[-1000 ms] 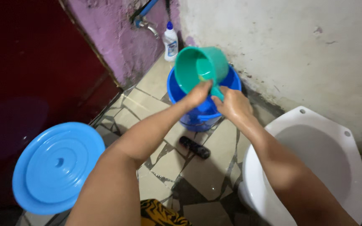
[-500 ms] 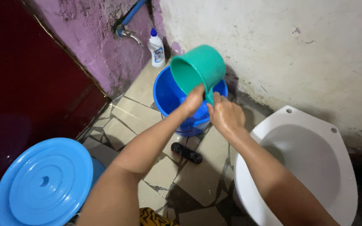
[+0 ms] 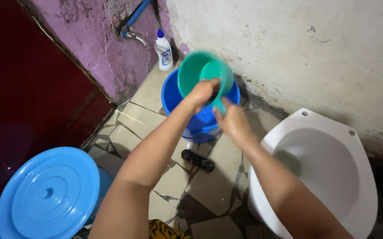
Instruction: The person washes a blue bucket and a green scoop by hand, fills the bucket with water, and then pours cleaning liquid into a toilet bowl while scrubbing the inside of the rim with a brush.
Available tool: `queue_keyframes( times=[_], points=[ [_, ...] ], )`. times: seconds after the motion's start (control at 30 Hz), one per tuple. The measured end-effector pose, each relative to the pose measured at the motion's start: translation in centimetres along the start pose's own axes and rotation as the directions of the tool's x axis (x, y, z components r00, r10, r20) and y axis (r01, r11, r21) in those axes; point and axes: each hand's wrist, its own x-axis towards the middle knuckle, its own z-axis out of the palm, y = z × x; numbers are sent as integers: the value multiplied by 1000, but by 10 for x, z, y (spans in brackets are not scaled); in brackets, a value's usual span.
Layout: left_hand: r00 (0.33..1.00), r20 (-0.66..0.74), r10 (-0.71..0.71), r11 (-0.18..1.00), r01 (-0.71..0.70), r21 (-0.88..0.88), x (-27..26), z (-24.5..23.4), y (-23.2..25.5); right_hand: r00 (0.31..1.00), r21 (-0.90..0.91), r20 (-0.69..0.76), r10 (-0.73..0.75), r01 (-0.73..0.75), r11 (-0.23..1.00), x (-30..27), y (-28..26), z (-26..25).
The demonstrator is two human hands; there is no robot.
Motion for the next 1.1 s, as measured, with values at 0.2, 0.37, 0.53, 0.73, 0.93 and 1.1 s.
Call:
queue_keyframes(
  times=[0.2, 0.37, 0.53, 0.73, 0.93, 1.1],
  points=[
    [563, -480, 673, 739, -496, 455, -39, -25, 26, 813, 790, 509, 282, -571, 222, 36, -1, -41],
    [556, -820, 139, 822, -526, -218, -24, -32, 6, 765, 760, 633, 116, -643, 93, 20, -19, -65],
    [381, -861, 336, 940, -195, 281, -37, 8, 19, 788, 788, 615, 32, -616, -3, 22, -19, -53],
    [769, -630, -113, 952, -98, -290, -5, -33, -13, 744, 728, 667, 41, -663, 178, 12, -14, -69],
    [995, 29, -92, 536, 74, -841, 3, -65, -88, 644, 685, 724, -248, -715, 143, -9, -6, -93],
    [990, -16, 141, -236, 17, -972, -14, -37, -114, 614, 649, 729, -302, -761, 20, -16, -13, -81]
  ],
)
